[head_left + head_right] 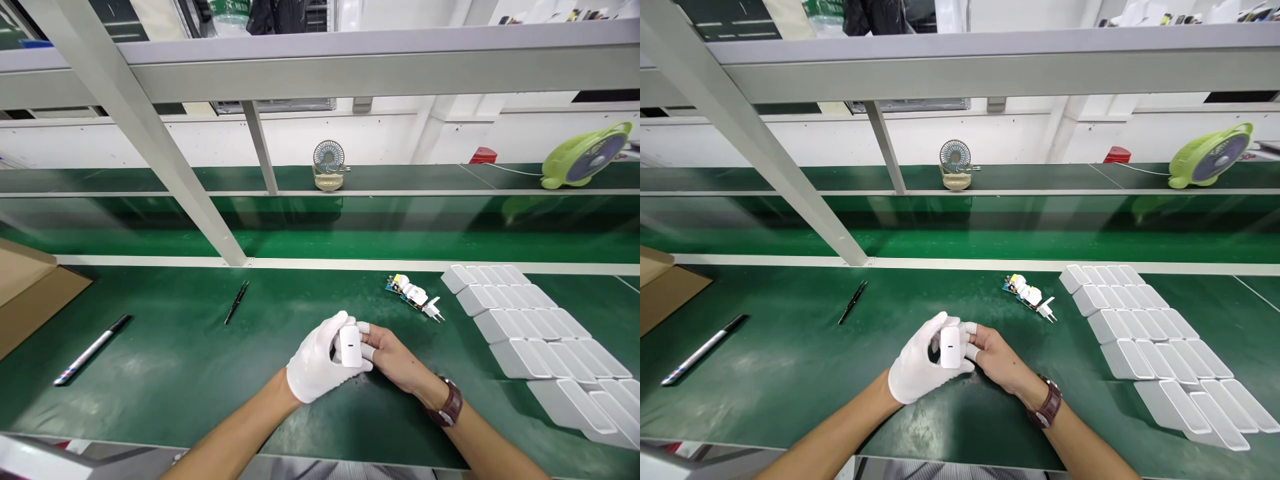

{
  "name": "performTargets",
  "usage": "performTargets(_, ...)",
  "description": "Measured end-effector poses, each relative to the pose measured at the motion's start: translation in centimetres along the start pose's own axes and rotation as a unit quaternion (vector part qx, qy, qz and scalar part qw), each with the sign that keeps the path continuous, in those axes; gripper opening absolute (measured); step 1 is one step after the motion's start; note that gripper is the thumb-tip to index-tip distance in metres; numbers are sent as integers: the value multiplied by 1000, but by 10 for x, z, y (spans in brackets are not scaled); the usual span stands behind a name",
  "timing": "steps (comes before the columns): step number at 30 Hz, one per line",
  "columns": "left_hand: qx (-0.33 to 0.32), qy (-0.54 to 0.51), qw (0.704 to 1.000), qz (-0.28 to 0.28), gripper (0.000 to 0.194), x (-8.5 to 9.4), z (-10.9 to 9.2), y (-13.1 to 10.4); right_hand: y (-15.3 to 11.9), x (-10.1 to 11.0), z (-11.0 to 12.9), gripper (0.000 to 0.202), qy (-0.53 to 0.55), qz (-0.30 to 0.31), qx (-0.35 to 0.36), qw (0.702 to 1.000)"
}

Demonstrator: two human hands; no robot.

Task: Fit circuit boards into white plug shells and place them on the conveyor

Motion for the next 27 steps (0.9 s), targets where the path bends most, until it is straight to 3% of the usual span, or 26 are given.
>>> performTargets(4, 6, 11, 1000, 3, 103, -1, 2, 1, 1, 3, 0, 32, -2, -13, 11, 1000)
performTargets(9, 99, 21, 994, 36, 86, 2, 14, 9, -2, 15, 5, 33, 3, -76, 24, 997)
performTargets(13, 147, 15, 988, 49, 64, 3, 18, 15, -2, 22, 19, 48, -153, -97, 46, 982)
performTargets(15, 145, 33, 987, 66, 61, 3, 17, 16, 2, 20, 29, 54, -289, -107, 61, 949)
performTargets(18, 109, 75, 985, 113, 72, 8, 18, 16, 9, 11, 44, 44, -520, -126, 123, 836)
performTargets(20, 94, 110, 981, 133, 77, 22, 26, 16, 14, 2, 49, 33, -625, -128, 166, 752)
performTargets(22, 106, 160, 974, 123, 71, 48, 42, 14, 17, -3, 48, 22, -682, -123, 189, 696)
performTargets(24, 144, 232, 958, 90, 61, 84, 67, 9, 18, -3, 43, 14, -708, -114, 198, 668)
performTargets(27, 229, 367, 900, 45, 55, 140, 109, -7, 15, 0, 38, 13, -703, -106, 228, 666)
Point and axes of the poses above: each hand's wrist, its own y-axis towards the middle knuckle, its own x-axis out of the back of the hand, z = x × y, the point moved 6 cm from there along y, towards the middle knuckle, and after that the axes turned 1 degree about -y, right-handed, at the moved point
